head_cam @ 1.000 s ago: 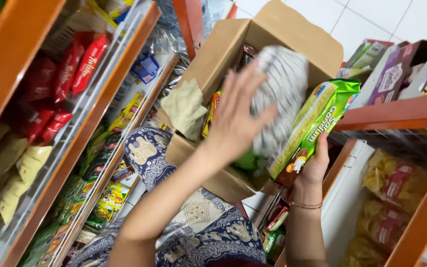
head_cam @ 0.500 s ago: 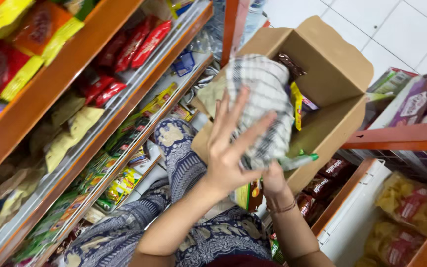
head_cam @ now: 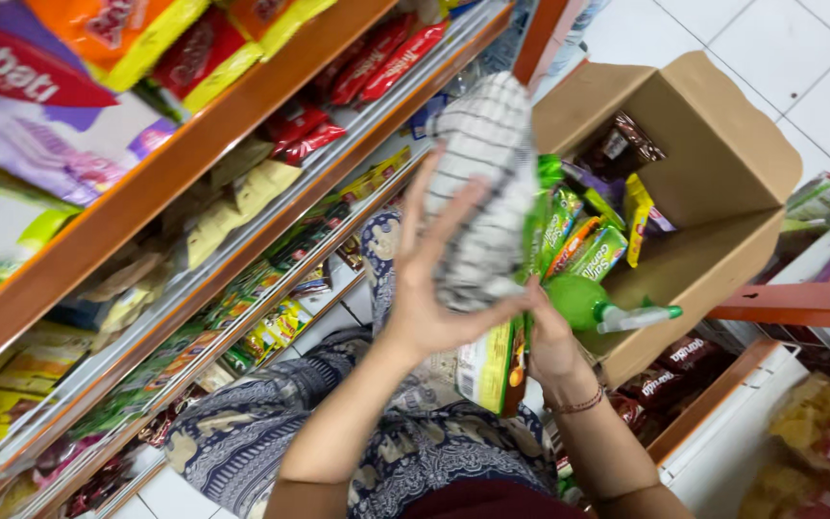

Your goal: The person picks up snack packages from a cardboard box on the floor, wipes them with a cloth, and places them onto shelves in a store.

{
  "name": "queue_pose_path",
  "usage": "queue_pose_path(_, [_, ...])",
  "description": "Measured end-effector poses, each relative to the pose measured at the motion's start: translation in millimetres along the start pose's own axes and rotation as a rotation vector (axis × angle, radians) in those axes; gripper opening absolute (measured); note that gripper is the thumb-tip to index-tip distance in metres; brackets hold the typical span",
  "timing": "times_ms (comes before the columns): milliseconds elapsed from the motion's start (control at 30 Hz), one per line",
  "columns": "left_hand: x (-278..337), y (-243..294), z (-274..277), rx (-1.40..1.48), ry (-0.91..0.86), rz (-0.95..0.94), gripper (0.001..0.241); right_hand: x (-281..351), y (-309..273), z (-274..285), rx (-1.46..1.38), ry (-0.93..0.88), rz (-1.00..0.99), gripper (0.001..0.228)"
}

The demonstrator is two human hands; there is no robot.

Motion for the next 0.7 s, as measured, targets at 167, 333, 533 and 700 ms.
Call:
queue_pose_path(167, [42.8,14.5,1.9,-0.078,-0.109,-0.171,0.070,2.1,-15.8,-39.6,-0.342,-0.267,0.033,0.070])
queue_pose_path(333, [119.7,-4.8,29.4,-0.102,0.052,-0.319,0.049,-10.8,-53.7,-38.2,-0.345,-0.002,0.319,0.067])
queue_pose_path(533, [163.0,-119.0,97.7,0.189,0.452,0.540,0.057,-9.1,-67.8,-78.4,-0.559,-0.001,0.378,0.072])
queue_pose_path(700, [173.1,-120.6,56.6,0.861,0.384,1.086,0.093,0.5,-44.1,-127.2,-0.529,-0.193,0.301,0.082])
Point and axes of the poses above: each hand's wrist, its own x-axis away from the middle knuckle, its own z-axis out of the back of the hand, y = z × x, the point moved 9 cm from there along -x, towards the middle knuckle, and after that the axes turned 13 degrees about y, right-handed, at the moved point
